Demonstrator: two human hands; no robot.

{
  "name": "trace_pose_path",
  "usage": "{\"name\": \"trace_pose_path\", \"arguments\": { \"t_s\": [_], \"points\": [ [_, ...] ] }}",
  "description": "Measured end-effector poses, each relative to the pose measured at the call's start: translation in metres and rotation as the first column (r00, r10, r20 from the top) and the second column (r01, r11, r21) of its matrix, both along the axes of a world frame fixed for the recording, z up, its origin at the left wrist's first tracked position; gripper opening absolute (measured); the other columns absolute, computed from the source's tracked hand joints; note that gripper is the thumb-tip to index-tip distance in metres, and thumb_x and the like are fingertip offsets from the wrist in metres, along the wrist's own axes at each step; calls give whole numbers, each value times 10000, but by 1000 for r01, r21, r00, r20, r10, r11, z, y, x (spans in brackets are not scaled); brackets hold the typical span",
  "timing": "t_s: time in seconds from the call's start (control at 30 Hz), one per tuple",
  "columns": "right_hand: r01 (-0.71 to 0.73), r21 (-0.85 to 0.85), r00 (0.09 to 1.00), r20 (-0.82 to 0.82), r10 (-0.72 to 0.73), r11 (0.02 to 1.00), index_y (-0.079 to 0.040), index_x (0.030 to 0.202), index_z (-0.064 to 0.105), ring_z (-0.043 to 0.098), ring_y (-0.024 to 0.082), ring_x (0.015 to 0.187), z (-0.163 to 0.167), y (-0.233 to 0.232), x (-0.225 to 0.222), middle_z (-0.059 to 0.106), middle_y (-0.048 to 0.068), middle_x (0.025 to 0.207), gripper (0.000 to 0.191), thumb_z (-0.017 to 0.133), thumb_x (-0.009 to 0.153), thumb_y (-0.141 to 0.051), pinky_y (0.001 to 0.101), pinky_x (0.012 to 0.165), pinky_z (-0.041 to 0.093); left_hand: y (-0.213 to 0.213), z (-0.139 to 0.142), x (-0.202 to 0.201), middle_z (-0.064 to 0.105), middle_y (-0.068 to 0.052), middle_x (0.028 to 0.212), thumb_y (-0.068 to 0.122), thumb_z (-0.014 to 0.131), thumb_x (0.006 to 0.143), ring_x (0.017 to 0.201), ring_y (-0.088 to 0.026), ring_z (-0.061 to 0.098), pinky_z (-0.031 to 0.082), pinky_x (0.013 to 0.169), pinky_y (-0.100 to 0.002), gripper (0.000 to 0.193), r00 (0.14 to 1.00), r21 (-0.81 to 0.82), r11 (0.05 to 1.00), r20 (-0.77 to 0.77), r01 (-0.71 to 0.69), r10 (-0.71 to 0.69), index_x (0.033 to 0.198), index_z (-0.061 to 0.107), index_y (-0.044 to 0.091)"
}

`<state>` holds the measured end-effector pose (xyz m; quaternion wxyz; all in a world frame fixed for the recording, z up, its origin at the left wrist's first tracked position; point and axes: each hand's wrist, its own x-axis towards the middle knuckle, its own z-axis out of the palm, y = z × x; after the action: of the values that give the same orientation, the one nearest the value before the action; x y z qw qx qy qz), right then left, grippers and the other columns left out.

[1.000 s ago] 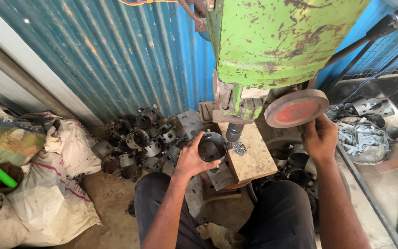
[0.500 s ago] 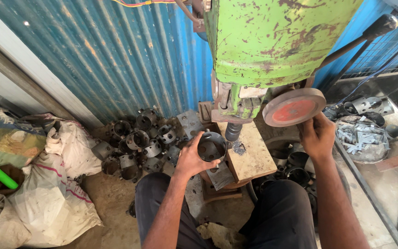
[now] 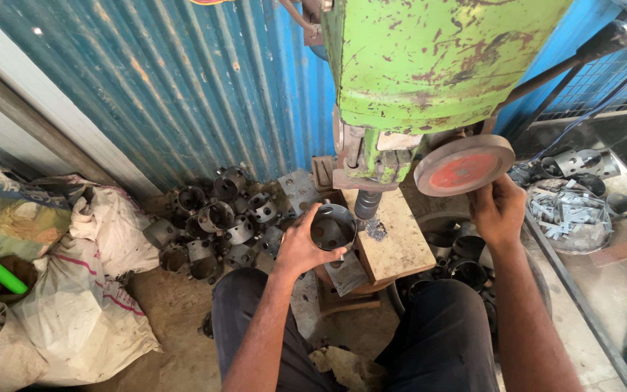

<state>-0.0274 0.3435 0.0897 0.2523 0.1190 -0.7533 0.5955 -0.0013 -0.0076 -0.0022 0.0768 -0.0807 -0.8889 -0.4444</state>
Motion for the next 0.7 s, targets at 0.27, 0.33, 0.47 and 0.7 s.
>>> {"name": "trace_pose_path", "arguments": {
  "t_s": [0.27,0.33,0.47,0.7],
  "points": [
    [-36,-66,998,55,39,997,24,1065,624,477,59,489,-7,-1,-9,535,-2,668,218,508,1138,-146,232,442,382,0,7,0,650,-225,1350,404,952,544,1235,-345,660,545,1024,-435,1102,1000,9,1000,3,-7,7,1488,486,80],
    [-30,-84,993,107,39,996,9,1062,627,491,60,502,1,-2,-5,538,-10,683,198,524,1126,-147,234,446,389,1,7,0,649,-230,1345,401,951,538,1234,-344,661,547,1024,-431,1113,1000,7,1000,20,-2,2,1493,478,80],
    [105,147,948,284,-144,984,-21,1154,671,535,83,499,43,4,24,590,23,667,182,556,1087,-144,246,435,397,0,2,-2,641,-235,1346,409,955,533,1231,-351,655,541,1024,-435,1142,998,-27,1000,57,-8,10,1506,455,83],
    [293,178,956,-55,-287,940,38,1090,723,551,89,572,136,14,57,622,48,794,228,589,1157,-134,244,495,409,8,22,6,628,-249,1321,634,887,586,1141,-398,677,572,965,-502,1185,994,-202,977,67,-68,83,1527,404,100]
  ]
}}
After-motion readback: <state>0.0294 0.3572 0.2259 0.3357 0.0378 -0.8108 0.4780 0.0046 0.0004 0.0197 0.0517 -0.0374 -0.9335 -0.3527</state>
